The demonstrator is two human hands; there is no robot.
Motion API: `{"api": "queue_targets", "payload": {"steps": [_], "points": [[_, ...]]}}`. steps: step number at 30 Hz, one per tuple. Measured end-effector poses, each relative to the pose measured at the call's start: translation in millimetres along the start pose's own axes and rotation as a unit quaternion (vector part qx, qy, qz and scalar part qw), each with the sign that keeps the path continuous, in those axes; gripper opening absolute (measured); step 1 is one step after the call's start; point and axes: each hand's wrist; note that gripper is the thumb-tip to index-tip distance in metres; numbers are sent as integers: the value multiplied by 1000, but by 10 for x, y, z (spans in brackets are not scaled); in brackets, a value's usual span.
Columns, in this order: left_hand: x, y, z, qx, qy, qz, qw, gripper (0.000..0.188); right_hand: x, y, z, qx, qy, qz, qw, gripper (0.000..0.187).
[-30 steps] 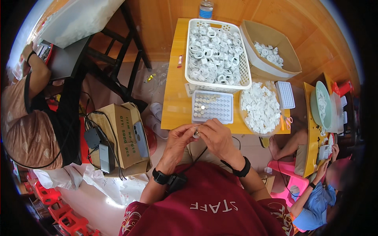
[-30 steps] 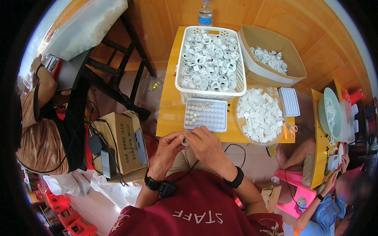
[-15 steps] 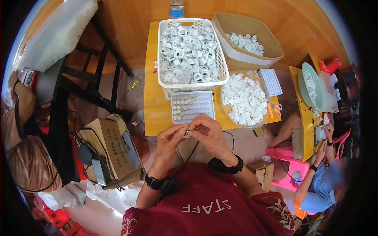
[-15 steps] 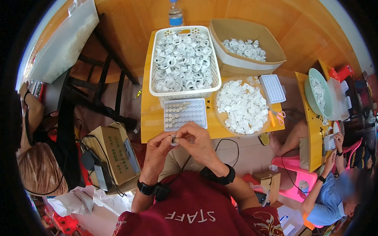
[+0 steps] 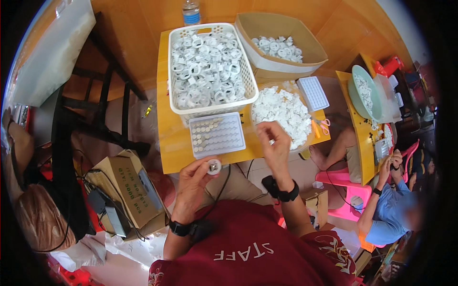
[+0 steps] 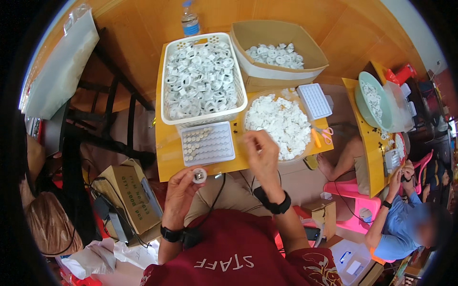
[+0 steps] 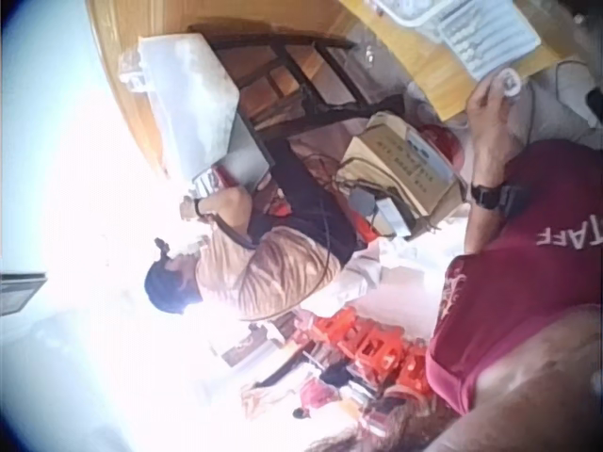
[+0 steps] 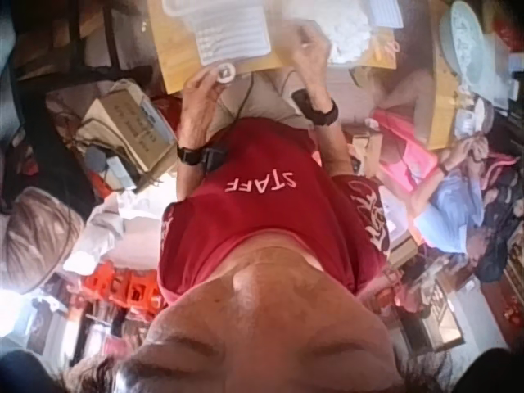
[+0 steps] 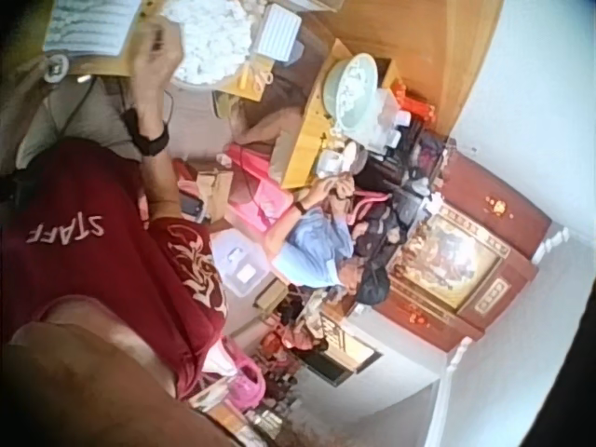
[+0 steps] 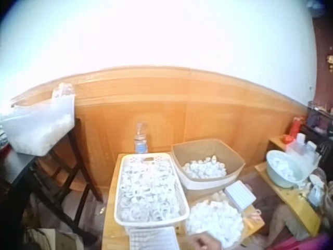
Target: The recorder is assembling small plastic components, possibly for shoe manufacturing or small electronics, by placing them into a tray.
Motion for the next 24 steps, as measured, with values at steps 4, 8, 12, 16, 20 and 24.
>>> {"api": "queue_targets", "payload": {"steps": [4,8,12,16,20,24], "points": [[10,-117,8,-3,3,-21,1000,26,451,-317,199,22,-3,-167,986,11],[-30,-181,8,-2,-6,-33,999,26,561,-272,225,-53,-20,-227,972,15],[-67,-174,-12,8,-17,-43,999,26,606,-182,238,-63,-56,-285,955,15],[-60,-189,-10,4,-21,-49,999,27,688,-200,233,-79,-51,-295,951,16],[-55,-190,-10,9,-20,-48,999,27,627,-229,242,-86,-34,-274,957,19],[-89,-199,-23,19,-20,-53,998,27,599,-208,230,-135,-18,-291,947,20]]}}
Point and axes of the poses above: each hand's wrist, its own z-axis towards the middle knuckle, its own y-axis out of the palm, x = y × z, and after that the axes turned 6 degrees about -y, right-handed
